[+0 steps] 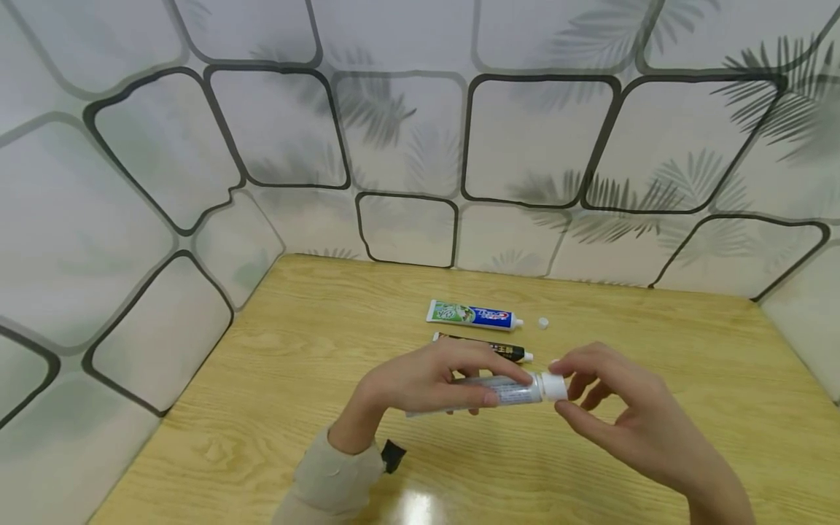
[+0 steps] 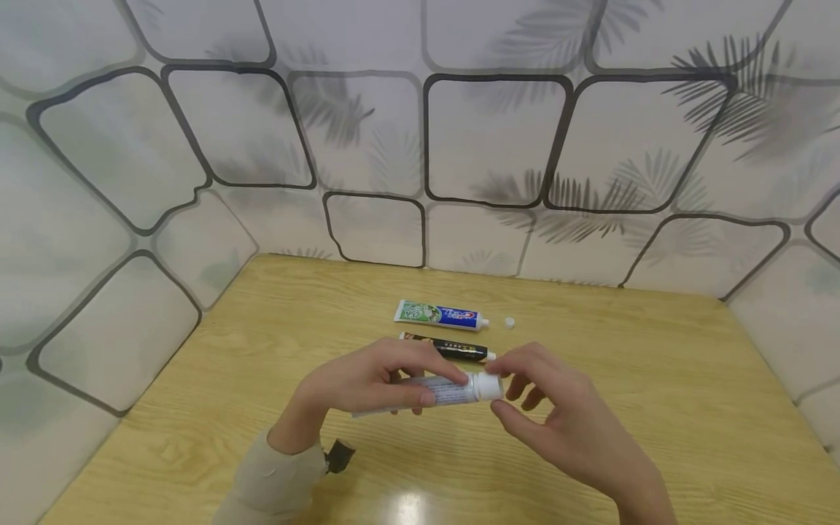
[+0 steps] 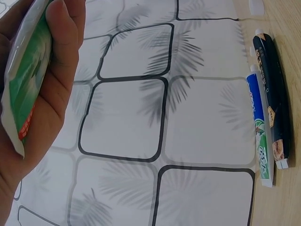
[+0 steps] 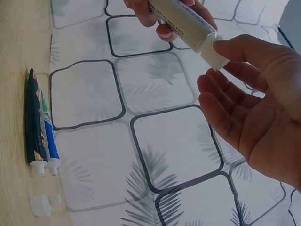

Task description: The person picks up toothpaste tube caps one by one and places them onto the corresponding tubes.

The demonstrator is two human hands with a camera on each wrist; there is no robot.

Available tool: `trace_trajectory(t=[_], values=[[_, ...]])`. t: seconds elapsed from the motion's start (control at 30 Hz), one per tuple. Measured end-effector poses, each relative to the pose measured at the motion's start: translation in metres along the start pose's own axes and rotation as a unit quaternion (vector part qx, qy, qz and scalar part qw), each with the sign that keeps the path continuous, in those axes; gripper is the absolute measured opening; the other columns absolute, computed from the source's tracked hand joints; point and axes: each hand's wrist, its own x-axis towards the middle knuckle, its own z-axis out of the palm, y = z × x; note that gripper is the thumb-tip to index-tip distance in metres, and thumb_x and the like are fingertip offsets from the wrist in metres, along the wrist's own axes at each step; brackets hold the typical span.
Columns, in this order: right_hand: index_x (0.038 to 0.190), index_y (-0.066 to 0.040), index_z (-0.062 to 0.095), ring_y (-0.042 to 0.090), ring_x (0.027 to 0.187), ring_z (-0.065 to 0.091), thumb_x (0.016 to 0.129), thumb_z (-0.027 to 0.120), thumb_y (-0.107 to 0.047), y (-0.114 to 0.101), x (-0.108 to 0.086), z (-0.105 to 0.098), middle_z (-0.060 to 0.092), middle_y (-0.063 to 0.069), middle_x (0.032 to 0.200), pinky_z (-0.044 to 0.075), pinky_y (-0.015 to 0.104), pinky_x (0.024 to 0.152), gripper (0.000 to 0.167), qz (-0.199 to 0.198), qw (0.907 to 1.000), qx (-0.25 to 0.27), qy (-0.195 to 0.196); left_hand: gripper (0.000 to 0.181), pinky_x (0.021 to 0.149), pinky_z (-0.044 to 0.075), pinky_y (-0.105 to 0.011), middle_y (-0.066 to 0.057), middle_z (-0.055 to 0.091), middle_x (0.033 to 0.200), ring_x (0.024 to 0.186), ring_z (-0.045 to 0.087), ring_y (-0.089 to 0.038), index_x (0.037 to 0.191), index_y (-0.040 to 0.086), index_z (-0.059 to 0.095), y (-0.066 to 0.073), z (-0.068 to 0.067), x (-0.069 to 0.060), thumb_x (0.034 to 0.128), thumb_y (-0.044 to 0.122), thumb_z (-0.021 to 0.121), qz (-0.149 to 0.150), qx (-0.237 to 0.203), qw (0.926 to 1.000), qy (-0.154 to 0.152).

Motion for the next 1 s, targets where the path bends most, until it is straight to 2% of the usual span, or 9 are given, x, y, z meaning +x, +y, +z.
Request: trace_trajectory(t=[0.23, 0.5, 0.67, 0.83, 1.0], values=[[0.117, -0.007, 0.066, 0.007, 0.079, 0.062, 0.07, 0.077, 0.021, 0.0005, -0.0017, -0.0009, 0.063, -0.001, 0.106, 0.054, 0.019, 0.064, 0.056, 0.021, 0.9998, 0.001, -0.005, 0.034, 0.065, 0.055, -0.024, -0.005, 0.06, 0.103, 0.076, 0.057, -0.004, 0.135, 0.003, 0.056, 0.0008, -0.0002, -0.0003, 0.1007, 0.003, 0.056, 0.003, 0.01, 0.9999, -0.005], [0.117, -0.006, 0.068, 0.006, 0.073, 0.06, 0.067, 0.078, 0.021, 0.003, -0.0018, 0.0014, 0.066, -0.001, 0.103, 0.052, 0.017, 0.062, 0.057, -0.009, 0.9999, 0.007, 0.009, 0.034, 0.064, 0.055, -0.024, -0.004, 0.059, 0.102, 0.074, 0.057, -0.004, 0.135, 0.004, 0.057, 0.0016, 0.0001, -0.0004, 0.1008, 0.004, 0.056, -0.002, 0.016, 0.9998, -0.006], [0.115, -0.007, 0.069, 0.005, 0.072, 0.059, 0.069, 0.079, 0.019, 0.0022, -0.0027, 0.0013, 0.066, -0.004, 0.104, 0.052, 0.017, 0.062, 0.054, 0.026, 0.9996, -0.01, 0.004, 0.034, 0.064, 0.055, -0.023, -0.004, 0.06, 0.103, 0.075, 0.056, -0.002, 0.135, 0.004, 0.057, 0.0017, 0.0002, -0.0001, 0.1004, 0.003, 0.057, 0.002, 0.029, 0.9996, -0.002], [0.114, -0.007, 0.071, 0.004, 0.071, 0.059, 0.07, 0.079, 0.018, 0.0029, -0.0021, 0.0024, 0.067, -0.004, 0.103, 0.051, 0.017, 0.062, 0.051, 0.037, 0.999, -0.021, 0.008, 0.034, 0.064, 0.055, -0.022, -0.004, 0.061, 0.104, 0.076, 0.056, -0.002, 0.135, 0.006, 0.058, 0.0025, 0.0005, 0.0, 0.1004, 0.007, 0.058, -0.015, 0.045, 0.9988, 0.007], [0.114, -0.007, 0.071, 0.004, 0.073, 0.059, 0.069, 0.078, 0.019, 0.0037, -0.0005, 0.005, 0.067, -0.003, 0.103, 0.051, 0.016, 0.063, 0.052, 0.03, 0.9989, -0.032, 0.019, 0.035, 0.064, 0.055, -0.024, -0.005, 0.061, 0.108, 0.076, 0.056, -0.004, 0.136, 0.007, 0.058, 0.003, 0.0002, -0.0011, 0.1012, 0.01, 0.058, -0.042, 0.03, 0.9985, 0.017]])
